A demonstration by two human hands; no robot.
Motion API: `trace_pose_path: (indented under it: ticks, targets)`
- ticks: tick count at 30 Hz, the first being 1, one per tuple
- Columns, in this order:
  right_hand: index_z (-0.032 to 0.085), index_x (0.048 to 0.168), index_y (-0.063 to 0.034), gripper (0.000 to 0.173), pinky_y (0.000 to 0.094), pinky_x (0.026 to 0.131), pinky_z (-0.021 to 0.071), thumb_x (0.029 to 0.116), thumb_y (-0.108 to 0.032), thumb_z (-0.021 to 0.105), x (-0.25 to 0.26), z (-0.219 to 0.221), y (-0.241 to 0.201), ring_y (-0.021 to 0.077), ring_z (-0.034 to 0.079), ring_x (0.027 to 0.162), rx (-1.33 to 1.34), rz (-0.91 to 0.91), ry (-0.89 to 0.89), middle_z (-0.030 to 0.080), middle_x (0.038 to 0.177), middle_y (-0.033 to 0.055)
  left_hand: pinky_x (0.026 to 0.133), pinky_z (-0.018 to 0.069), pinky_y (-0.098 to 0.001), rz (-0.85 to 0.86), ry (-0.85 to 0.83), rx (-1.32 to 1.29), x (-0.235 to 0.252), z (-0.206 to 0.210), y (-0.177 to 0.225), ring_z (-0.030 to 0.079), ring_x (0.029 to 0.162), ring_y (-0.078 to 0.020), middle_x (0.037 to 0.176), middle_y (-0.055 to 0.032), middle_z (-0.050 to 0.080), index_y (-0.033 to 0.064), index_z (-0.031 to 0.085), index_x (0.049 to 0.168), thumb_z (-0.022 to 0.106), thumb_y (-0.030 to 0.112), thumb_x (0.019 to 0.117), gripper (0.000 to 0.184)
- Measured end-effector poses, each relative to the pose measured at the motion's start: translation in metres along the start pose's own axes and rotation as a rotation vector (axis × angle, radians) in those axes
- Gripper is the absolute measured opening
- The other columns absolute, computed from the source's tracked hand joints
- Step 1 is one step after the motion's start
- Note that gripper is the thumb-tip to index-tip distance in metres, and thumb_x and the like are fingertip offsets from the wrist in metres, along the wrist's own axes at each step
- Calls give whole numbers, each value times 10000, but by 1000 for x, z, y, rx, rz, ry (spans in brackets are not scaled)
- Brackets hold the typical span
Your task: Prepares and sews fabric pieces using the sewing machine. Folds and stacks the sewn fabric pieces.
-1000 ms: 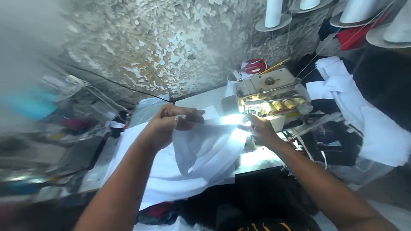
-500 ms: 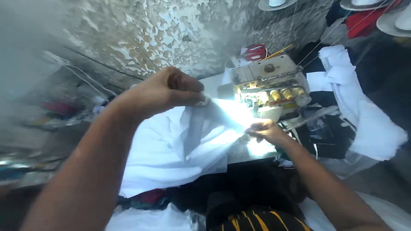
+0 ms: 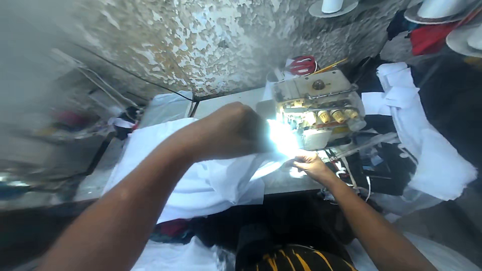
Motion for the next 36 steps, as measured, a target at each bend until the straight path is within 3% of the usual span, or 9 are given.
trace_pose_path:
  ticks: [2, 5, 9, 15, 20, 27, 36]
  targets:
    - [715, 874, 12, 39, 137, 586, 484, 910, 20, 703, 1, 0, 0, -33, 546, 599, -2, 6, 7, 651, 753, -16, 572, 452, -147, -2, -16, 6, 2, 8, 1, 565, 636, 46, 674, 97, 614, 143, 708, 742, 685, 261, 932, 225]
    - [732, 899, 5, 46, 135, 569, 486, 911, 31, 697, -1, 0, 2, -38, 551, 589, 39, -3, -5, 680, 774, -21, 526, 400, -173, 69, -55, 76, 6, 21, -2, 518, 589, 17, 649, 69, 576, 121, 695, 747, 640, 251, 970, 264]
    - [729, 936, -1, 48, 143, 570, 485, 921, 22, 690, -5, 2, 4, -33, 552, 591, 69, 16, -18, 689, 790, -20, 568, 452, -263, 134, -98, 121, 10, 41, -14, 568, 619, -72, 667, 16, 599, 94, 701, 776, 604, 282, 1002, 310]
    - [729, 934, 12, 61, 131, 579, 487, 921, 37, 675, -7, 3, 5, -42, 552, 591, 81, 13, -16, 682, 782, -22, 546, 434, -359, 75, -122, 192, 19, 66, -20, 577, 593, -161, 626, -25, 572, 85, 669, 729, 598, 309, 1011, 368]
    - [729, 912, 3, 49, 134, 586, 486, 914, 23, 684, -9, 2, 11, -41, 551, 610, 83, 6, -31, 683, 830, -20, 556, 469, -429, 63, -166, 253, 30, 92, -31, 643, 637, -236, 677, -79, 625, 52, 686, 782, 613, 295, 1014, 343]
    - [709, 881, 13, 95, 127, 590, 483, 917, 68, 640, -14, 1, 7, -52, 545, 599, 105, 65, -53, 661, 761, -41, 667, 499, -514, -53, -313, 210, 46, 114, -33, 690, 779, -326, 799, -166, 678, -19, 687, 882, 572, 307, 1047, 383]
    - [705, 889, -4, 98, 146, 577, 483, 960, 12, 638, -11, 1, 8, -27, 545, 584, 93, 47, -20, 650, 751, -31, 755, 492, -562, -251, -422, 225, 69, 120, -51, 675, 865, -359, 848, -186, 686, -13, 708, 947, 629, 383, 1014, 409]
Point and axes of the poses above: each hand's wrist, its own x-axis towards the middle knuckle, its own z-axis out of the palm, y = z × x, the point moved 1 cm from there along x, towards the middle knuckle
